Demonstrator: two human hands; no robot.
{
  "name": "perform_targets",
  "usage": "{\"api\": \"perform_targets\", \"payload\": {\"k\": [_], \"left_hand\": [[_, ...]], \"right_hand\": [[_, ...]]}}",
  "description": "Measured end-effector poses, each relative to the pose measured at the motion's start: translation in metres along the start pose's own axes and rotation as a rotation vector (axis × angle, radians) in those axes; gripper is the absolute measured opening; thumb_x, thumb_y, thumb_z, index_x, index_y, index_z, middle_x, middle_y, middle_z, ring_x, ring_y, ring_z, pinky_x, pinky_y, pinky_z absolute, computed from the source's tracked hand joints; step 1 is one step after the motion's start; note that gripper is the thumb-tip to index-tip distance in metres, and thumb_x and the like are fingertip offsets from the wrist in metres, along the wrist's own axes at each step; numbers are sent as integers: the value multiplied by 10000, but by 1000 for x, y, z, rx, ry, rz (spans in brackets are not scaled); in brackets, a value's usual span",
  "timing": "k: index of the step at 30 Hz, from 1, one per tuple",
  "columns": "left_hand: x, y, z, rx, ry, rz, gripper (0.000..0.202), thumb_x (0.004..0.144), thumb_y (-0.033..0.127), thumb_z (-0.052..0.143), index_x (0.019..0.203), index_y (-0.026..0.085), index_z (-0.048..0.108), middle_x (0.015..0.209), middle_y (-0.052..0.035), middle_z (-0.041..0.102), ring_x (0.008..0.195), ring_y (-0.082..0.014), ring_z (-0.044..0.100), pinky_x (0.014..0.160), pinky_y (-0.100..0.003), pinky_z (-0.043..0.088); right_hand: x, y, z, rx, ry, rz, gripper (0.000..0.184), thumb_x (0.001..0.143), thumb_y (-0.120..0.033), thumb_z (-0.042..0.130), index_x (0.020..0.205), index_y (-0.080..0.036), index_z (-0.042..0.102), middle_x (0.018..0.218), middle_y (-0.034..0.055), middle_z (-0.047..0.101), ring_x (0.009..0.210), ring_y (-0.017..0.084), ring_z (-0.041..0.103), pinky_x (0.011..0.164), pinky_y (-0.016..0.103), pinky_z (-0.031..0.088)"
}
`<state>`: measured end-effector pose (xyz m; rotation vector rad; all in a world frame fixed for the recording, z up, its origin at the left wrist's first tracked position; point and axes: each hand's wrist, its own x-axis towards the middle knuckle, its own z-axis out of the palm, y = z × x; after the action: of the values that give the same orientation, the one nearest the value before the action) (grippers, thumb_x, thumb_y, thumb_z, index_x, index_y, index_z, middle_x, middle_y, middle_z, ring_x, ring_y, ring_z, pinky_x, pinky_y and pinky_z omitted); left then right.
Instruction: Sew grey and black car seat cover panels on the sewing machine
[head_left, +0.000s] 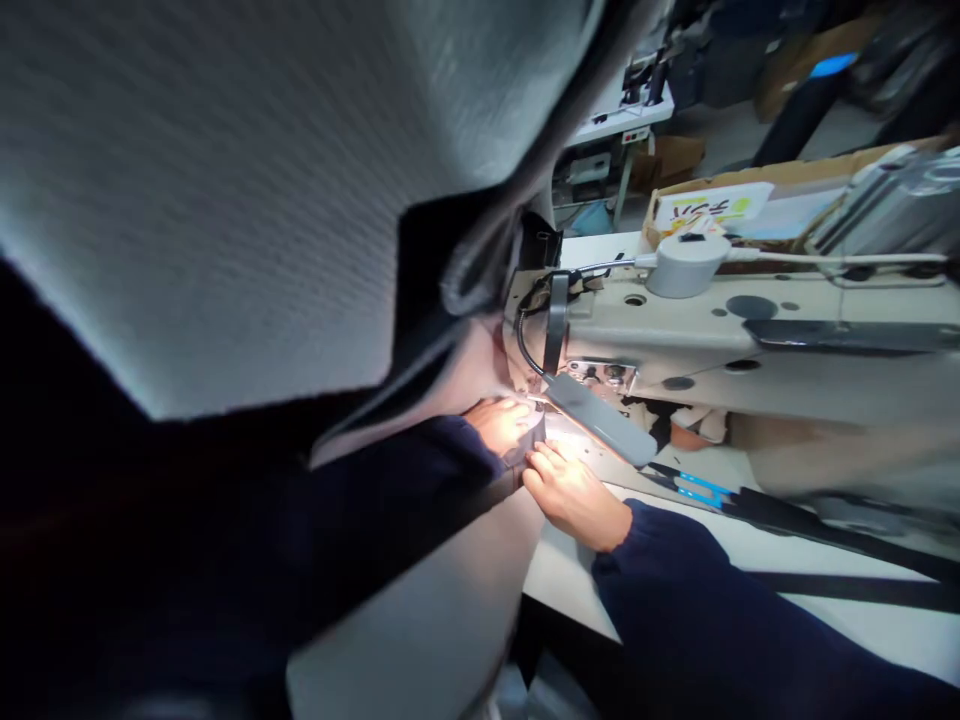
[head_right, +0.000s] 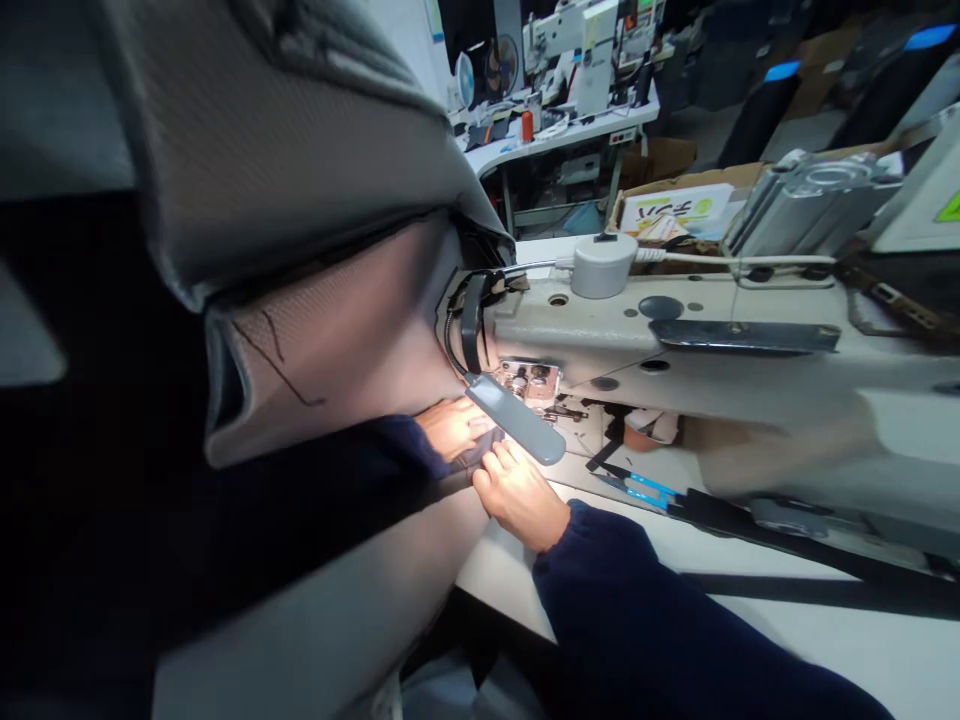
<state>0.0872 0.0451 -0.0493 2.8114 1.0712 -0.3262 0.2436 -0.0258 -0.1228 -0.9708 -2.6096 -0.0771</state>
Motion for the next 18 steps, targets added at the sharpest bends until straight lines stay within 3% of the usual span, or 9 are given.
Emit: {"api": "perform_targets", "payload": {"k": [4,7,9,11,14,18], "left_hand": [[-90,-14,-12,154,8,-19,486,782,155,587,1258,141,492,1374,-133,453,1238,-295,421,1027,-418,371],[-154,-37,-13,229,-89,0,668,753,109,513,1401,128,350,1505,-133,289,1406,-266,216,1150,-413,223],[-177,-54,-12,223,-162,-17,796,708,110,510,1460,152,251,1545,-101,202,1444,-244,105,1166,-401,192],[-182,-69,-11,198,-209,-42,878,672,142,523,1484,174,189,1561,-81,149,1451,-243,53,1159,-400,206],[-170,-86,-10,211,-230,-67,872,662,97,482,1481,203,202,1562,-72,149,1448,-232,87,1159,-410,194],[-144,-90,-21,319,-215,-126,733,708,-33,396,1385,246,392,1505,-49,315,1386,-212,278,1134,-420,236]], "right_hand": [[-1,1,-9,62,-82,-45,229,766,-17,430,849,-115,620,979,162,599,975,257,546,905,426,415],[-1,6,-19,159,-151,-87,124,727,-126,546,801,-140,645,995,134,599,916,230,557,840,374,436],[-2,14,-21,292,-214,-97,166,718,-178,600,856,-172,692,1083,117,595,954,224,562,858,361,436],[-4,22,-21,422,-265,-108,287,738,-187,613,1002,-237,712,1242,108,551,1052,229,549,910,365,421],[-1,25,-19,474,-270,-114,456,759,-203,615,1204,-305,628,1383,98,466,1174,243,503,950,367,406],[18,3,-12,274,-217,0,563,737,-240,639,1289,-204,538,1243,162,552,1070,277,557,895,408,429]]}}
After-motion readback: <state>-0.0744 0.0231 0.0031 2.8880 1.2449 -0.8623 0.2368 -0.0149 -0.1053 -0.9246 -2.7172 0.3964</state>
